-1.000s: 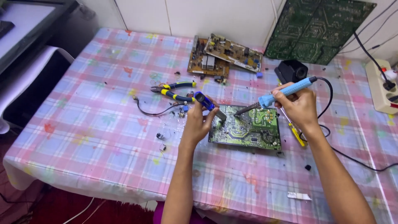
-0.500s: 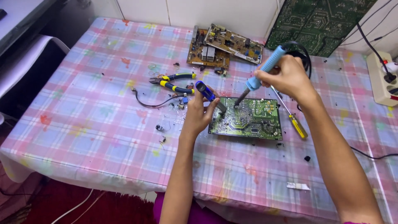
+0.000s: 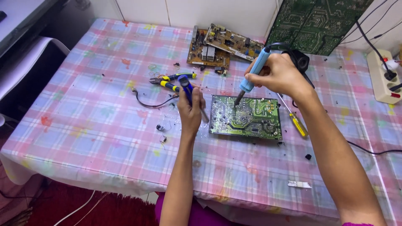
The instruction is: Removing solder from electronic components on a circuit board using a soldering iron and a manual desoldering pump.
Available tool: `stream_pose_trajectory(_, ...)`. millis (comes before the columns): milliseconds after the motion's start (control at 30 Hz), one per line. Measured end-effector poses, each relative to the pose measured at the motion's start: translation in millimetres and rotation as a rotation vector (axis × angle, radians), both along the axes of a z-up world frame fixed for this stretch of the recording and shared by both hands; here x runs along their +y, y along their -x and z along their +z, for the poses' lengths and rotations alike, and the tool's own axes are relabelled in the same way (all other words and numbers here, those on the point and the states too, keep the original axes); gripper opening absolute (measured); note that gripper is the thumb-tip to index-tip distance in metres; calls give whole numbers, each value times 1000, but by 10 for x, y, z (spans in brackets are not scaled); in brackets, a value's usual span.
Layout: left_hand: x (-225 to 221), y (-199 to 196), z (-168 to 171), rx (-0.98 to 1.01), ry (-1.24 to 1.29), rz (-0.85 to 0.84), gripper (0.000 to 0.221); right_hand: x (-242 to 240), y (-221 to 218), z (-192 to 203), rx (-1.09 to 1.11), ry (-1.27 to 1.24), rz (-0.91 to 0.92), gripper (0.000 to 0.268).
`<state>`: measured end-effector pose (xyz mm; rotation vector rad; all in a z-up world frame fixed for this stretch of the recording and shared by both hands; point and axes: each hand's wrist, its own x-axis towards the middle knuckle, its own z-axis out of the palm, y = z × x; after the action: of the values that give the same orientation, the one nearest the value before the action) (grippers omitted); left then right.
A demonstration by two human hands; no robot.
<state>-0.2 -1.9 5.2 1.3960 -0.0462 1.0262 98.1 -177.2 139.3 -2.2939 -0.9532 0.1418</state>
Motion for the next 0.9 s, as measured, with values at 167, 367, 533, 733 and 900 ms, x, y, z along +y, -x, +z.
stream_pose_trajectory(167,60,-41,-237,47,82,-27,47,-21,16,-24,10,-20,-21,19)
stream_pose_trajectory(367,99,-34,-192,-27,157,-91,63,-85,-35,-9,51,-52,-50,18)
stream_pose_trajectory(533,113,-54,-221,-47,190,-32,59,-42,-89,22,92,-47,-56,19)
stream_pose_trajectory(733,84,-29,-141,-72,256,-2,48,59,-263,59,124,8,-57,24)
stream_pose_trajectory(900,71,-26,-94,-176,238,93,29,120,-279,-42,-24,31,-19,19)
